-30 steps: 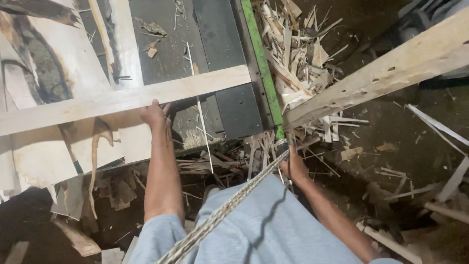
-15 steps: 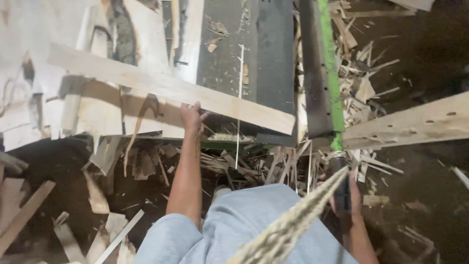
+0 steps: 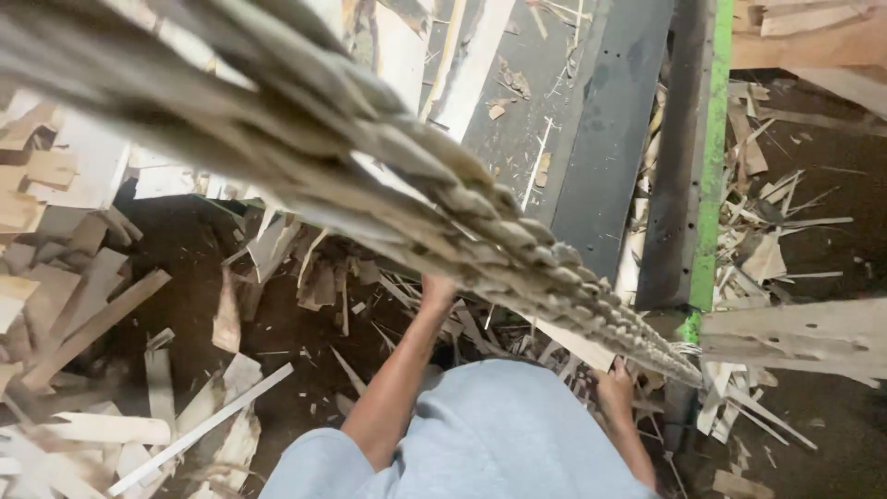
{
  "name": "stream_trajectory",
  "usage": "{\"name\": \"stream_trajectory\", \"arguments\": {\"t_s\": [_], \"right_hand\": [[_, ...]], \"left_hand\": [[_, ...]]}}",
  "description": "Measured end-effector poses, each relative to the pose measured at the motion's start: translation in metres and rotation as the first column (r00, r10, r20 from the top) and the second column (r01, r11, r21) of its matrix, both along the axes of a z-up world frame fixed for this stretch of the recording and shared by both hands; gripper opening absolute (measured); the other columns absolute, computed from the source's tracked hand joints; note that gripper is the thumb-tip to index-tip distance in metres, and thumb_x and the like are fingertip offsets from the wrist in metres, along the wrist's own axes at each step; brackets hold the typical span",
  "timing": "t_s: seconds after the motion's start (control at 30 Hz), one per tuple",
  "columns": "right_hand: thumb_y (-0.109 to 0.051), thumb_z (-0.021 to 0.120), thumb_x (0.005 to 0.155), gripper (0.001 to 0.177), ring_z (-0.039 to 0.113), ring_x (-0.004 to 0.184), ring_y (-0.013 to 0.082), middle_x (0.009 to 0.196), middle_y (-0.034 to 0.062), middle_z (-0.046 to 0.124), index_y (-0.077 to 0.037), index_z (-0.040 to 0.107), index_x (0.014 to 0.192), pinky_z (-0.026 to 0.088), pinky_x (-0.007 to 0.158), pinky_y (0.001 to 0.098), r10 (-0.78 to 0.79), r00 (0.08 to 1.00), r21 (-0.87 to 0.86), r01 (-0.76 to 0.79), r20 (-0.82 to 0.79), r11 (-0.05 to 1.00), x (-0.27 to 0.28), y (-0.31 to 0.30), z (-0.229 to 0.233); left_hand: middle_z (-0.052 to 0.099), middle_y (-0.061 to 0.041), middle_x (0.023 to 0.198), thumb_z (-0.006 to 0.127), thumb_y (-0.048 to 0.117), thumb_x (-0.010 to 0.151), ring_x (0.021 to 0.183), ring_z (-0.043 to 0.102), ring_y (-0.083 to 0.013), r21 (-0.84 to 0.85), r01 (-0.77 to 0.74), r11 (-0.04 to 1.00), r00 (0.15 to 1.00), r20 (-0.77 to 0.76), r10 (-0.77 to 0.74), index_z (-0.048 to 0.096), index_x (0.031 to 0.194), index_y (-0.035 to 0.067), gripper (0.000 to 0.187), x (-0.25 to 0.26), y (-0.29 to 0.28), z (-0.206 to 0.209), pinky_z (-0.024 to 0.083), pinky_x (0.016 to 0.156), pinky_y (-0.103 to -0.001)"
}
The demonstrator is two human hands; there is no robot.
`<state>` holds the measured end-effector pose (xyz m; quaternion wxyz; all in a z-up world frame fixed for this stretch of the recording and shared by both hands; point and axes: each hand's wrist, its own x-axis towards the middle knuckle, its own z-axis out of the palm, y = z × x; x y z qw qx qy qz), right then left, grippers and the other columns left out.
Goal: Cutting thin wood sheets using a large manual guillotine-style cutter.
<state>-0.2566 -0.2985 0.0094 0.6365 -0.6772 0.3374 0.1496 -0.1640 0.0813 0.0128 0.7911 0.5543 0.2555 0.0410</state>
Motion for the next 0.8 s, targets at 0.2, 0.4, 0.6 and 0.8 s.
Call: {"name": "stream_trajectory", "arguments": {"t_s": [0.2, 0.4, 0.6, 0.8], "right_hand": [[-0.008, 0.048, 0.093, 0.049, 0.066, 0.089, 0.0245, 0.102, 0.011, 0.061, 0.0, 0.05, 0.141, 0.06, 0.077, 0.0365, -0.049, 0.998, 0.249, 0.038, 0.039, 0.968, 0.006, 0.023, 0.01], [-0.016, 0.057, 0.099, 0.034, 0.063, 0.089, 0.0193, 0.109, 0.0089, 0.064, 0.0, 0.057, 0.13, 0.054, 0.07, 0.0334, 0.043, 0.999, 0.239, -0.046, 0.017, 0.97, 0.029, 0.064, -0.018], [-0.02, 0.056, 0.095, 0.049, 0.068, 0.104, 0.0295, 0.122, 0.0179, 0.061, 0.005, 0.046, 0.136, 0.063, 0.083, 0.04, 0.376, 0.846, 0.417, -0.518, 0.377, 0.747, 0.073, 0.29, 0.155], [-0.028, 0.06, 0.095, 0.072, 0.063, 0.124, 0.0298, 0.141, 0.0219, 0.061, -0.002, 0.033, 0.157, 0.053, 0.105, 0.0412, 0.818, 0.238, -0.014, -0.958, 0.524, 0.287, 0.047, 0.396, 0.297]], "left_hand": [[0.067, -0.017, 0.1, 0.056, 0.003, 0.093, 0.081, 0.074, -0.0248, -0.057, -0.092, 0.994, 0.994, 0.049, 0.095, 0.048, 0.116, -0.006, 0.025, -0.02, 0.006, 0.075, 0.064, 0.064, -0.043], [0.066, -0.012, 0.083, 0.063, 0.009, 0.098, 0.068, 0.064, -0.0185, 0.399, -0.283, 0.872, 0.958, 0.164, 0.236, 0.057, 0.107, -0.006, 0.019, -0.033, 0.051, 0.08, 0.056, 0.056, -0.034], [0.069, -0.014, 0.11, 0.05, 0.038, 0.112, 0.096, 0.068, -0.018, 0.369, -0.74, 0.563, 0.667, 0.51, 0.543, 0.063, 0.124, 0.0, 0.042, -0.06, 0.195, 0.187, 0.061, 0.076, -0.028], [0.065, -0.01, 0.116, 0.054, 0.028, 0.104, 0.085, 0.065, -0.0221, -0.038, -0.827, 0.56, 0.503, 0.394, 0.769, 0.054, 0.136, 0.003, 0.041, -0.107, 0.229, 0.201, 0.052, 0.061, -0.032]]}}
